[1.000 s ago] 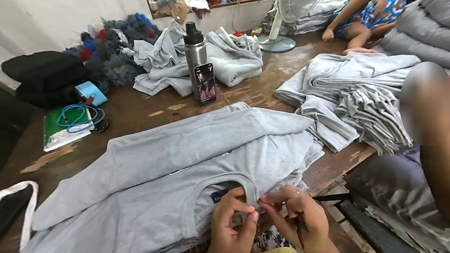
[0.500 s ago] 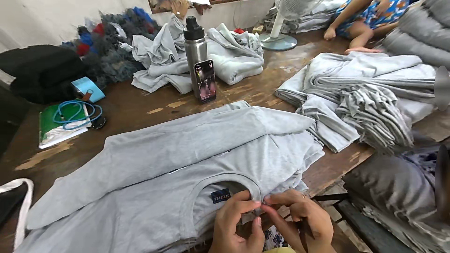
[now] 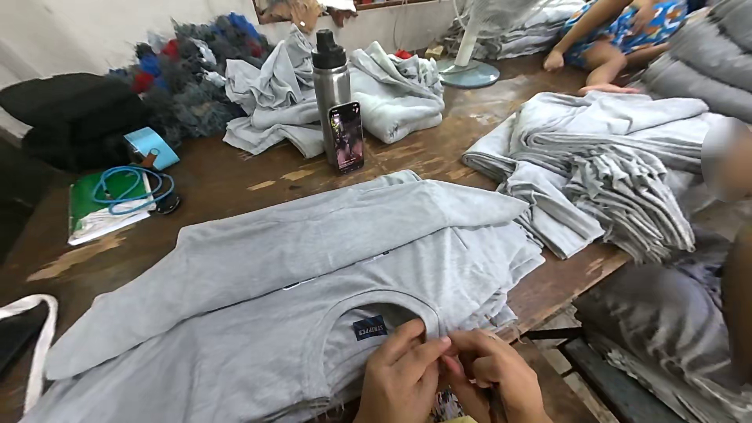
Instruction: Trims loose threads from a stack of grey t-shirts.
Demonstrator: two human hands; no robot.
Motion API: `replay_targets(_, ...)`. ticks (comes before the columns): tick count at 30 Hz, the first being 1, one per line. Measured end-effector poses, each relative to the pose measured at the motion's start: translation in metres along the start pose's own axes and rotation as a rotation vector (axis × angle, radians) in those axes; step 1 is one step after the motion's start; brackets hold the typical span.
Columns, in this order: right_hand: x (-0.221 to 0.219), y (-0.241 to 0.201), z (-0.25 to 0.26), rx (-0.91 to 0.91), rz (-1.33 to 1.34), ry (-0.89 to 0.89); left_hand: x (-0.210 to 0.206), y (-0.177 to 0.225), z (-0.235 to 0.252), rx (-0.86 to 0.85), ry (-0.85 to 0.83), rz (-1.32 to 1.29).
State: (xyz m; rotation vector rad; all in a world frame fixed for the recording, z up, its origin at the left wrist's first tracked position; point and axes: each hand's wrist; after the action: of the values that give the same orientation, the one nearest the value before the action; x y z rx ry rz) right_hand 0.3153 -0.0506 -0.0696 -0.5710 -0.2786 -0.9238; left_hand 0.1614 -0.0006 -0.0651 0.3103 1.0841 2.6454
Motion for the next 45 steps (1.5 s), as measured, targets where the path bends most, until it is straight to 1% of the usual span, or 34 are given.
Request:
replay_targets(3,0.007,0.002,-0.001,-0.099,0.184,0.007,-0.002,-0.003,-0.001,0.002,0.048,-0.028)
replay_targets(5,0.012,0.007,-0.001,-0.198,0.277,-0.066,-0.004,-0.005,-0.002,0.009,0.065,-0.052)
replay_targets(8,0.020,0.024,-0.003,-0.259,0.171,-0.240,-0.004,-0.005,-0.001,0.038,0.094,-0.091)
replay_targets(12,0.022,0.040,-0.013,-0.180,-0.056,-0.355,0.000,-0.004,0.001,0.089,0.108,-0.171)
replay_targets(17,0.019,0.037,-0.015,-0.104,-0.193,-0.374,0.001,-0.004,-0.001,0.092,0.112,-0.191)
replay_targets(22,0.020,0.037,-0.010,-0.056,-0.245,-0.407,0.003,-0.005,-0.001,0.111,0.098,-0.215)
replay_targets(27,0.015,0.036,-0.004,0.032,-0.323,-0.395,0.002,-0.006,0.000,0.085,0.059,-0.228)
replay_targets(31,0.014,0.035,-0.002,0.039,-0.331,-0.397,0.004,-0.004,-0.001,0.099,0.040,-0.226)
replay_targets(33,0.018,0.034,0.000,0.025,-0.283,-0.388,0.007,0.002,-0.002,0.137,-0.009,-0.214)
replay_targets(35,0.024,0.030,0.004,-0.038,-0.180,-0.382,0.011,0.013,-0.001,0.191,-0.099,-0.165)
replay_targets(38,0.027,0.024,0.015,-0.152,0.019,-0.318,0.013,0.029,-0.001,0.209,-0.270,0.019)
replay_targets(40,0.019,0.021,0.024,-0.226,0.126,-0.299,0.011,0.034,-0.002,0.161,-0.392,0.191)
replay_targets(41,0.013,0.022,0.027,-0.272,0.161,-0.343,0.009,0.037,-0.003,0.136,-0.446,0.275)
replay_targets(43,0.001,0.029,0.034,-0.337,0.196,-0.539,0.008,0.043,-0.004,0.121,-0.552,0.389)
replay_targets(45,-0.005,0.038,0.039,-0.326,0.216,-0.679,0.007,0.041,-0.007,0.102,-0.592,0.410)
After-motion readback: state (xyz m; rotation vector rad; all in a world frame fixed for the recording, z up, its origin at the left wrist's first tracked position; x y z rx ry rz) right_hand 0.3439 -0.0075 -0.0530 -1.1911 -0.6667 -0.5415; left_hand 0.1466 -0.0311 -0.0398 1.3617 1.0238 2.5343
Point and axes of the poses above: each hand's wrist, its own z-axis towards the middle knuckle, its own x-axis out of the back of the hand, y = z × x, and after that the axes turned 12 degrees about -z, right-handed
